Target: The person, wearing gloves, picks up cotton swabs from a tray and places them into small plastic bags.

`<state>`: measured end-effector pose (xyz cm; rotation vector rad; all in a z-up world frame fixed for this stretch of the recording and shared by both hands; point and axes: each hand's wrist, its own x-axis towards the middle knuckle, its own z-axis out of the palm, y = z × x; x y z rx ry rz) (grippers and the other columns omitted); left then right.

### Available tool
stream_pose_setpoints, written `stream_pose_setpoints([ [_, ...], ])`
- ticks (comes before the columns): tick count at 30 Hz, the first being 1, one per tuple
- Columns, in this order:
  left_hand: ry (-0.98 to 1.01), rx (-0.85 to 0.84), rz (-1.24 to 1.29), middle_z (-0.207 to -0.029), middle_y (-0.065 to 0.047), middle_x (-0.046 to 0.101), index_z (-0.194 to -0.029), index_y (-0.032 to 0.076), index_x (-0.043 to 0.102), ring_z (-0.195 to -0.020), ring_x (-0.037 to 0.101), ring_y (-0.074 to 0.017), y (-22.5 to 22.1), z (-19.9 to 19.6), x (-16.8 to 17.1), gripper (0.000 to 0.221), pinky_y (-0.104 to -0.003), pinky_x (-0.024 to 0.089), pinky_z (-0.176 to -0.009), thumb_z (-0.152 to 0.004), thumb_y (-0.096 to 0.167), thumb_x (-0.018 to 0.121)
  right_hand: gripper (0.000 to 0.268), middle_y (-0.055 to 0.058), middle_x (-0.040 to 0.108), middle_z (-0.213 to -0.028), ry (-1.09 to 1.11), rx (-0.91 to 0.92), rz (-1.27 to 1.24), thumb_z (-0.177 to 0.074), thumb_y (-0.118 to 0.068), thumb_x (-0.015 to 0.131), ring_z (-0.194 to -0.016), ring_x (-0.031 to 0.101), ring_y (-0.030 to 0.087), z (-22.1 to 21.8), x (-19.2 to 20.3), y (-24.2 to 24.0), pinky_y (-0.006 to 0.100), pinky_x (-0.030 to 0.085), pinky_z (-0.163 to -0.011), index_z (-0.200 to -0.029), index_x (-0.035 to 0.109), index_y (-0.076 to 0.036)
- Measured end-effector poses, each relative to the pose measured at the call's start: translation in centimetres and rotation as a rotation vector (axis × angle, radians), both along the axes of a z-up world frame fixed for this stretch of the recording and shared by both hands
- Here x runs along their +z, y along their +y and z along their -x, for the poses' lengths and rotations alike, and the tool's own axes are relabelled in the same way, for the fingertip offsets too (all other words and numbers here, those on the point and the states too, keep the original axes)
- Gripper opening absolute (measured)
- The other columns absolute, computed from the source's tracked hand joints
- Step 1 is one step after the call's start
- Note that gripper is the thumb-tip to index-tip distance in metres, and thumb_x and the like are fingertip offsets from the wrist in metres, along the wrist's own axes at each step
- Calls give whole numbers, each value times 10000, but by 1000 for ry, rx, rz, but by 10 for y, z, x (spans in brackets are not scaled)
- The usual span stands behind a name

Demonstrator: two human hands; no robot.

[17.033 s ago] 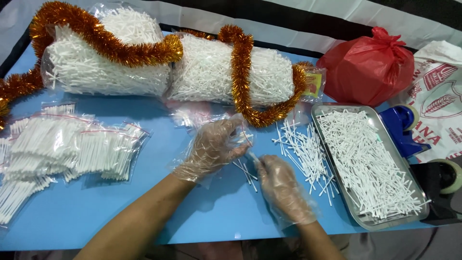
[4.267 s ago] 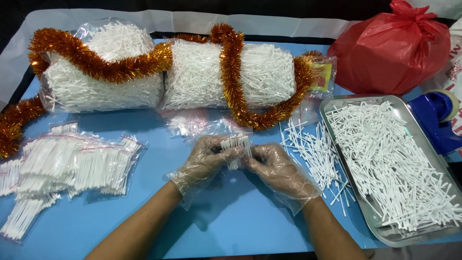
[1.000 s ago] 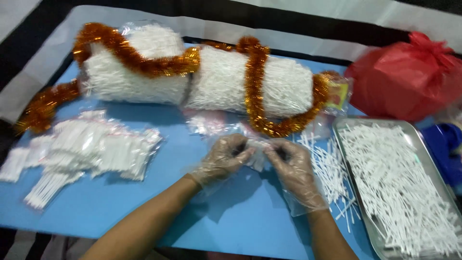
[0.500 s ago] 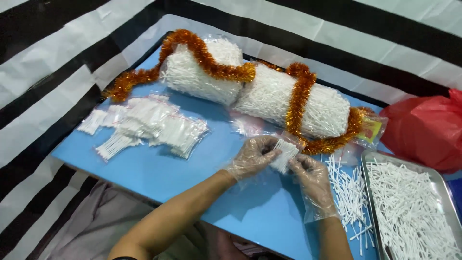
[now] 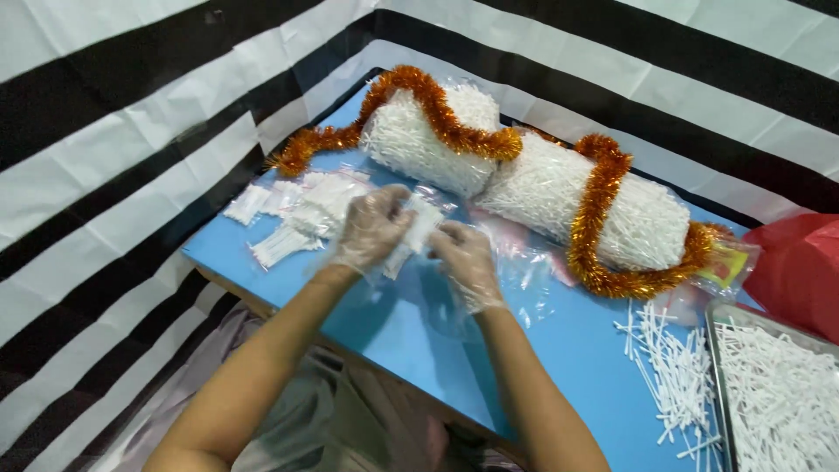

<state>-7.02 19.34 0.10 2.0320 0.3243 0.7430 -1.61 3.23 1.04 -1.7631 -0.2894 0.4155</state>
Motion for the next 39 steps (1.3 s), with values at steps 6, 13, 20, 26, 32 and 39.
stream_pose_setpoints([
  [6, 241, 207, -131, -981, -52, 773, -1162, 208, 769, -1026, 735, -263, 67, 7, -34, 419, -433, 601, -885, -836, 471, 787, 484, 84, 774, -1083, -70, 67, 209, -854, -309, 683, -994, 757, 229, 13, -12, 36, 373, 647, -772, -1314, 704, -161],
  [13, -136, 352, -672, -1007, -25, 757, -1096, 215, 767, -1036, 693, -248, 14, 18, -14, 230, -413, 511, -924, -879, 290, 791, 296, 249, 723, -1010, -554, 47, 144, -889, -54, 691, -941, 729, 376, 2, 10, -64, 437, 643, -674, -1175, 700, 20],
  [20, -639, 92, -801, -874, -20, 705, -1027, 220, 732, -830, 690, -250, -83, -45, -54, 258, -413, 544, -787, -782, 225, 814, 95, 108, 754, -779, -625, -239, 237, -910, -96, 731, -748, 733, 189, -49, 21, -184, 351, 605, -690, -981, 788, -68],
  [26, -405, -233, -744, -705, -19, 703, -685, 193, 678, -753, 691, -270, -185, -68, -66, 163, -436, 516, -737, -758, 259, 807, 96, 129, 781, -883, -654, -314, 359, -935, -113, 718, -904, 756, 288, -56, 19, -243, 383, 612, -774, -977, 799, -83],
  [32, -328, -495, -819, -898, -34, 731, -855, 211, 696, -924, 698, -241, -257, -107, -97, 96, -389, 531, -810, -808, 286, 731, 145, 167, 759, -896, -564, -477, 501, -965, -220, 702, -964, 727, 362, -65, 56, -296, 492, 576, -817, -985, 788, -106],
  [39, 96, -646, -805, -855, -50, 730, -949, 174, 686, -842, 712, -308, -317, -113, -51, 226, -431, 551, -686, -814, 348, 635, 185, 99, 777, -879, -318, -560, 879, -944, -307, 684, -918, 748, 298, -42, 52, -355, 428, 595, -826, -945, 820, -182],
])
